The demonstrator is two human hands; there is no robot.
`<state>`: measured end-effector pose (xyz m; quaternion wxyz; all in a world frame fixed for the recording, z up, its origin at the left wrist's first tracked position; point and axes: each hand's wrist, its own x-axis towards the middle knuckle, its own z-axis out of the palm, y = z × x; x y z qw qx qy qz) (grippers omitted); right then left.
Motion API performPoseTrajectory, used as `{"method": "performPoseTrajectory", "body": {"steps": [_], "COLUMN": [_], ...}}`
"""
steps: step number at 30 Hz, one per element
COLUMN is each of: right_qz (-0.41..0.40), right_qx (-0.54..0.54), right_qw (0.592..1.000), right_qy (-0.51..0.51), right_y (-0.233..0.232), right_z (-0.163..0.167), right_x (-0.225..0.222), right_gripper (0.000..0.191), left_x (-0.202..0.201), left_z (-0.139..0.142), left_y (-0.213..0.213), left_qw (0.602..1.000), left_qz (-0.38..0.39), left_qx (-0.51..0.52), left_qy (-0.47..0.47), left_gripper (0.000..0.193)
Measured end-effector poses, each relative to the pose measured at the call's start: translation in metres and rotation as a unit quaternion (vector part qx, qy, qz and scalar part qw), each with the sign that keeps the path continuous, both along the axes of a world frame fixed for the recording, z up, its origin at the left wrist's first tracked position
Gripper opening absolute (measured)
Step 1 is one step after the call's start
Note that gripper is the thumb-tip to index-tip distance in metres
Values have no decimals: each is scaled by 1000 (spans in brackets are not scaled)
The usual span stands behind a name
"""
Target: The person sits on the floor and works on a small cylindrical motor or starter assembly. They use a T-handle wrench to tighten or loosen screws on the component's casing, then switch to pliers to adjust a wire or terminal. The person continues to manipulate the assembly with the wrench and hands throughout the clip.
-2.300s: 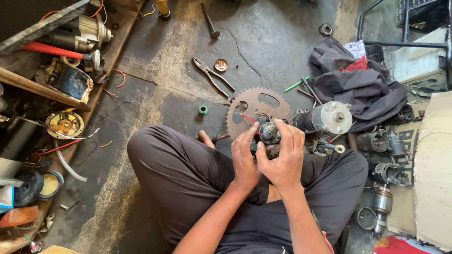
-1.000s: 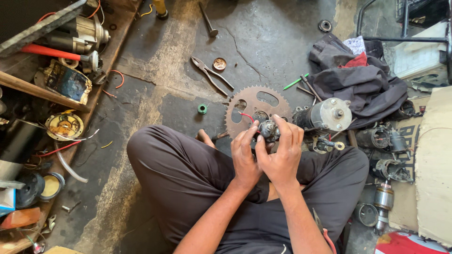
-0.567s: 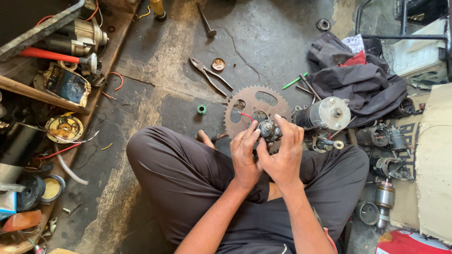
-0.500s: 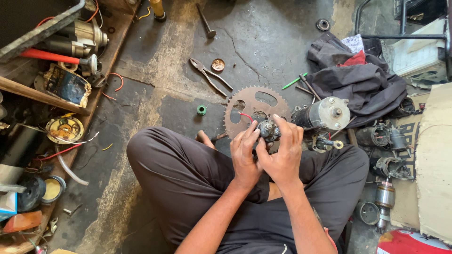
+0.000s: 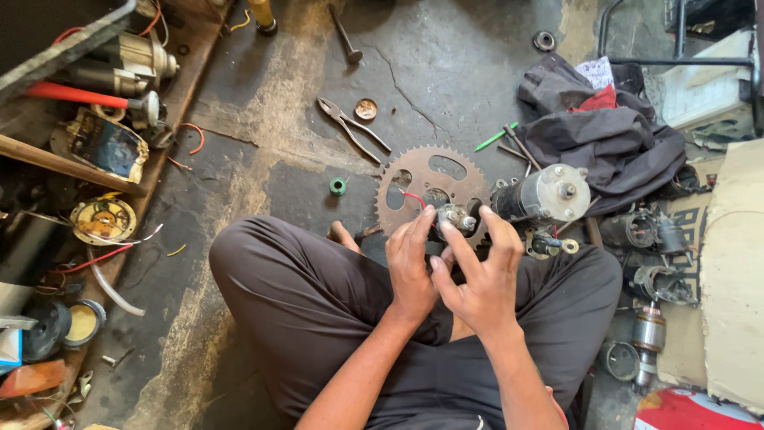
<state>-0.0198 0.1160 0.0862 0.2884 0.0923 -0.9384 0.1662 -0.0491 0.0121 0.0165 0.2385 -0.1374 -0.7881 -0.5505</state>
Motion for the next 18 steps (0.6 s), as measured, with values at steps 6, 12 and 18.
{"method": "performPoseTrajectory", "body": {"steps": [6,12,18], "right_qz": [-8,38,18], "right_qx": [-2,-137,-158], "right_qw": [1000,990,987], "right_qy": [8,4,-15], "right_y": [-3,-2,-3], "right_z": [-14,-29,-32], "right_x": [-2,3,5], "right_gripper": [51,60,59], "left_x": [0,1,0], "left_z": [2,2,-2], "left_y": [-2,-2,2], "left_qw": [1000,1000,1000], "left_qz": [-6,-11,4], "left_qx": [-8,-7,-23], "left_qy": [4,-4,19], "left_gripper": [61,63,54]}}
